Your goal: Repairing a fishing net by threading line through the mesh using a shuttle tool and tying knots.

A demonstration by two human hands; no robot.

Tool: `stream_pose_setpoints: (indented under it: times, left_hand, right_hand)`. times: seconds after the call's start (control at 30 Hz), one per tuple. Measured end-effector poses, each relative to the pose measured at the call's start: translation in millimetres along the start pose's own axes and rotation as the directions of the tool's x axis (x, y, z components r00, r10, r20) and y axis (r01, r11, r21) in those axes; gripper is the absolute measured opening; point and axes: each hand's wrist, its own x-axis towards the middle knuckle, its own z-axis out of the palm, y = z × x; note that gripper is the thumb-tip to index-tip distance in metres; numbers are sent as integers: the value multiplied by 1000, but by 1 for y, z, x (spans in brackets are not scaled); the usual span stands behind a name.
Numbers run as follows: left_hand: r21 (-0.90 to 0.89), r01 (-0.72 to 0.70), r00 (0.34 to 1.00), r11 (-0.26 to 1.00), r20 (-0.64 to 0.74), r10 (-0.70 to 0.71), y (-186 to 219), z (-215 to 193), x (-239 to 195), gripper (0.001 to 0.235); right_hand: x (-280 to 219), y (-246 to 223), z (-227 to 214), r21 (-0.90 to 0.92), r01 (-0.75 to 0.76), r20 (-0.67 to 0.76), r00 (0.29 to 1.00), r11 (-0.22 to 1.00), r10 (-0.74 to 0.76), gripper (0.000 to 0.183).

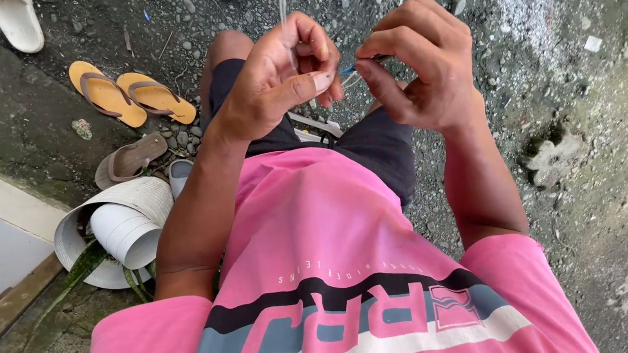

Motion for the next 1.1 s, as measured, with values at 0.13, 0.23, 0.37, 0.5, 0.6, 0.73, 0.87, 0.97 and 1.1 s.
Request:
stream_pose_setpoints:
  times: [0.13, 0.23, 0.37, 0.5, 0.6, 0.73, 0.87, 0.97, 1.1]
  left_hand:
    - [-45, 29, 999, 999, 40, -27, 0, -4, 3, 17]
    - [-11, 18, 1000, 1000, 20, -18, 2, -2, 3, 15]
    - [-59, 24, 999, 998, 28, -22, 0, -5, 1, 16]
    - [-113, -3, 997, 994, 80, 12, -6, -6, 6, 19]
    - [-58, -59, 998, 997, 35, 61, -3, -2, 10, 18]
    - [11, -103, 993, 995, -47, 104, -1, 2, 9, 12]
    - [24, -103, 990, 994, -90, 105, -1, 0, 6, 13]
    - [-41, -85, 990, 996, -112, 80, -3, -2, 5, 11]
    - [-40, -66, 993, 997, -103, 62, -4, -5, 6, 8]
  right_hand:
    - [3, 13, 8, -32, 130, -46, 990, 991, -132, 5]
    - [5, 19, 7, -183, 142, -100, 982, 973, -162, 5]
    - [1, 22, 15, -17, 159, -77, 984, 987, -159, 4]
    - [4, 26, 24, 26, 258, -110, 961, 966, -254, 15]
    - [5, 15, 29, -106, 206, -193, 955, 973, -223, 17]
    - [-38, -21, 46, 363, 296, -5, 949, 884, -315, 21]
    - [-6, -54, -3, 73, 366, -169, 921, 928, -350, 12]
    - [9, -52, -29, -171, 30, 43, 999, 985, -23, 22]
    - [10, -21, -41, -524, -28, 412, 866, 851, 282, 28]
